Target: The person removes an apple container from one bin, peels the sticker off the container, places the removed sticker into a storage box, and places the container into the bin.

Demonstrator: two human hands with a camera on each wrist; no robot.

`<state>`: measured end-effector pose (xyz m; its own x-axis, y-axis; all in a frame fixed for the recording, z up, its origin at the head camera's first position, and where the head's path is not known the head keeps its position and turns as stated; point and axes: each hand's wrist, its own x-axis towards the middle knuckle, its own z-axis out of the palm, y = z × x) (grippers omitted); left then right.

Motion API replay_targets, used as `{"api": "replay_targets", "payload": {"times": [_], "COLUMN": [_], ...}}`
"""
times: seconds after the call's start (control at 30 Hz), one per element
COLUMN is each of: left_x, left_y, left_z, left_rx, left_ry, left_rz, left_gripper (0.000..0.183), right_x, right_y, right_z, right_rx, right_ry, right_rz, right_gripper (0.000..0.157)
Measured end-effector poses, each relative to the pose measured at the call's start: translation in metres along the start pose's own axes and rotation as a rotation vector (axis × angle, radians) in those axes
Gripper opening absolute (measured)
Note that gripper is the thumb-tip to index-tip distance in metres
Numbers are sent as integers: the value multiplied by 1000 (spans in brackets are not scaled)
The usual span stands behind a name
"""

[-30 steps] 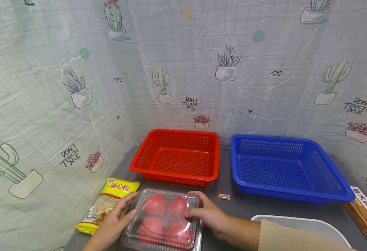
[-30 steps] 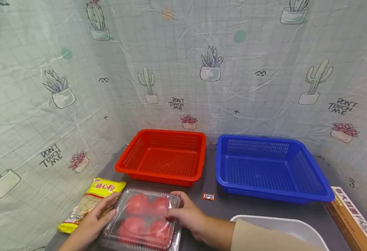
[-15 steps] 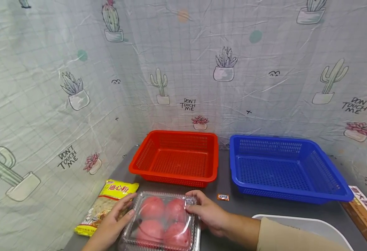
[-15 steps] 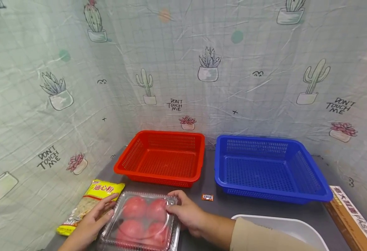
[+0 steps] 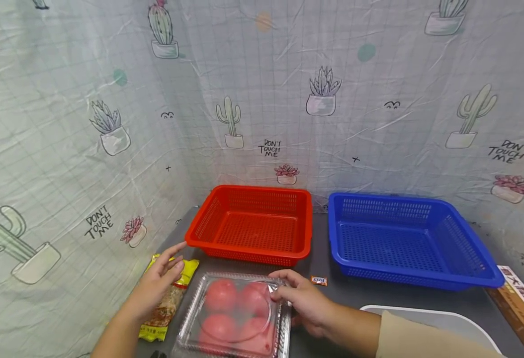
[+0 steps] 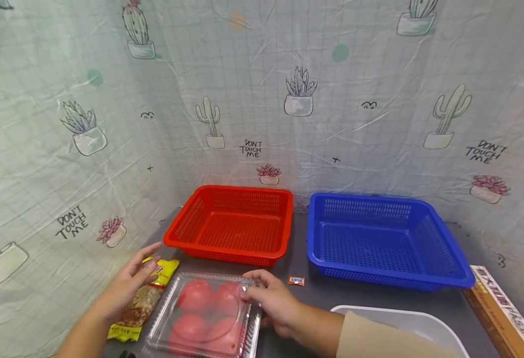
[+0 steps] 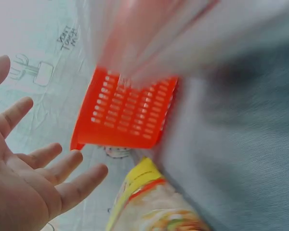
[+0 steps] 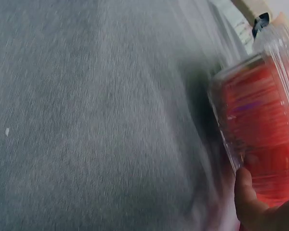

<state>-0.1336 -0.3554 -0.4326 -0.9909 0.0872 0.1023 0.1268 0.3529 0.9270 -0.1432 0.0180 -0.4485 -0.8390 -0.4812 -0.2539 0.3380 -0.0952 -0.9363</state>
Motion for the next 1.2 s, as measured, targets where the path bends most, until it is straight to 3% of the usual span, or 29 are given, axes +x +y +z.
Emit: {"api": "replay_targets", "payload": {"times": [0.27,0.5,0.77,0.97,1.2], "left_x": [32,56,73,80,84], "left_y": [-4,-14,-28,-30,-33], "left_z": [-5,4,18,27,39], "left_rx": [-11,-81,-115,-87,-118], "left_ry": [35,130,218,364,439], "left_rz": [-50,-89,-170,-127,-172], "left_gripper": [62,62,52,43,34], "right_x": [-12,-22,-25,1,68], "right_y": [-16,-53,-104,-144,-179], "right_z": [-14,-29,-36,-41,-51], "right_rx": [-13,-19,-11,56,26], "right_ry": [28,16,-34,3,61], "right_rz": [19,19,-58,-103,-76], "right_gripper": [52,51,49,38,59]}}
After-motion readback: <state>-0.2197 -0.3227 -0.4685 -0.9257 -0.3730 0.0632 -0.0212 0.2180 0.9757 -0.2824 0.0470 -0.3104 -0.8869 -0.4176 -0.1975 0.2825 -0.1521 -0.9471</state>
